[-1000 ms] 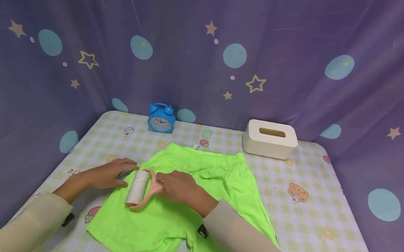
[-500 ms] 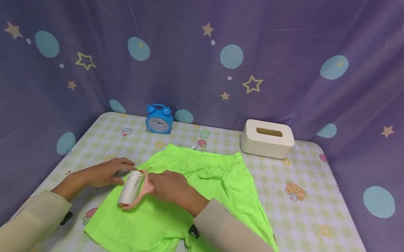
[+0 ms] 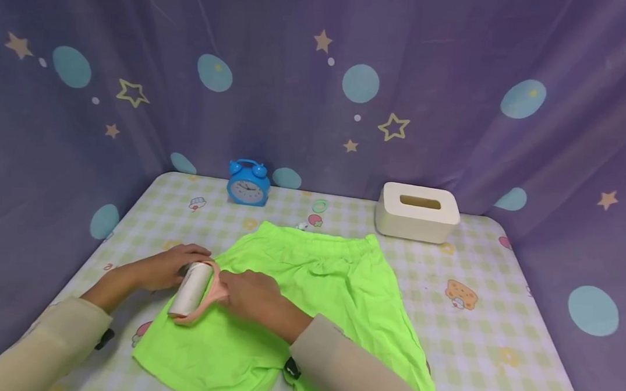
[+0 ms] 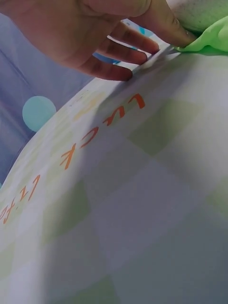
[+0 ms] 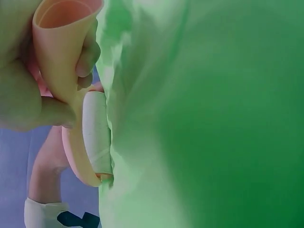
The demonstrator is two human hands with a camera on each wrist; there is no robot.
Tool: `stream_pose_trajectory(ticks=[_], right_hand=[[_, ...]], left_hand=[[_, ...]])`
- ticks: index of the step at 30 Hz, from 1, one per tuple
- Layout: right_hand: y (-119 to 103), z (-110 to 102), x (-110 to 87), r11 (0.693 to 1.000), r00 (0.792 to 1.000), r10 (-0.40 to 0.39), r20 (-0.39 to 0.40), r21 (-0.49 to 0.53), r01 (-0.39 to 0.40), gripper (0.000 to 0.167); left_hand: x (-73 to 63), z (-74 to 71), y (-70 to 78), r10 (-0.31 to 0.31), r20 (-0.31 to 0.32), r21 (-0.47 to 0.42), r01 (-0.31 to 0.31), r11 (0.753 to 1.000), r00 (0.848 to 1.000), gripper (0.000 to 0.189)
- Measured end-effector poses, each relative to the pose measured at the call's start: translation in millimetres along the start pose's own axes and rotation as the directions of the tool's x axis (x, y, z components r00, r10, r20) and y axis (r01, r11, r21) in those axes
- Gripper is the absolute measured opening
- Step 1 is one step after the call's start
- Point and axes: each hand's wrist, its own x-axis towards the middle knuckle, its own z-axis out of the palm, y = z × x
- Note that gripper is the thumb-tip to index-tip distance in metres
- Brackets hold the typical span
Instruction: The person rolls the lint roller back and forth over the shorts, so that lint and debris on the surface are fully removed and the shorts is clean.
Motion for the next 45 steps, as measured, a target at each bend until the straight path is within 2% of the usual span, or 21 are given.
stream_pose_trajectory(ticks=[5,12,17,26,34,39,45], right_hand=[[2.9,6.8,-1.9,1.000,0.999,-0.005,-0.032,0.015,0.006,0.022],[7.5,8.1,-10.4,0.998,0.998,0.002,-0.056,0.061,0.001,0.022],[13.8,8.3,-18.6,0.998,0.997,-0.011,-0.082,0.056,0.015,0.024],[30.0,4.0,-33.6,0.994,0.999,0.014,-0.034,0.106,-0.011,0.020],[51.8,1.3,-48.3,0.992,0.998,-0.051,-0.040,0.115,0.055,0.023],[62.2,-1.3,-57.8,0.989,0.999,-0.044,-0.013,0.143,0.045,0.024],[79.6,-0.8,-73.5,0.983,0.997,-0.062,-0.043,0.173,0.069,0.027]], left_hand=[[-0.5,-0.8,4.9,-0.038,0.007,-0.032,0.038,0.999,0.999,0.048],[1.5,-1.2,7.0,-0.078,0.045,-0.023,0.079,0.997,0.996,0.054],[1.6,-1.8,8.6,-0.086,0.057,-0.014,0.087,0.996,0.995,0.055],[-0.7,-4.1,11.7,-0.121,0.081,-0.057,0.126,0.990,0.989,0.055],[-1.3,-5.3,12.0,-0.115,0.082,-0.066,0.120,0.991,0.990,0.056],[-0.7,-5.2,11.4,-0.117,0.085,-0.066,0.123,0.990,0.989,0.056],[0.8,-3.0,7.3,-0.125,0.083,-0.073,0.131,0.989,0.989,0.057]])
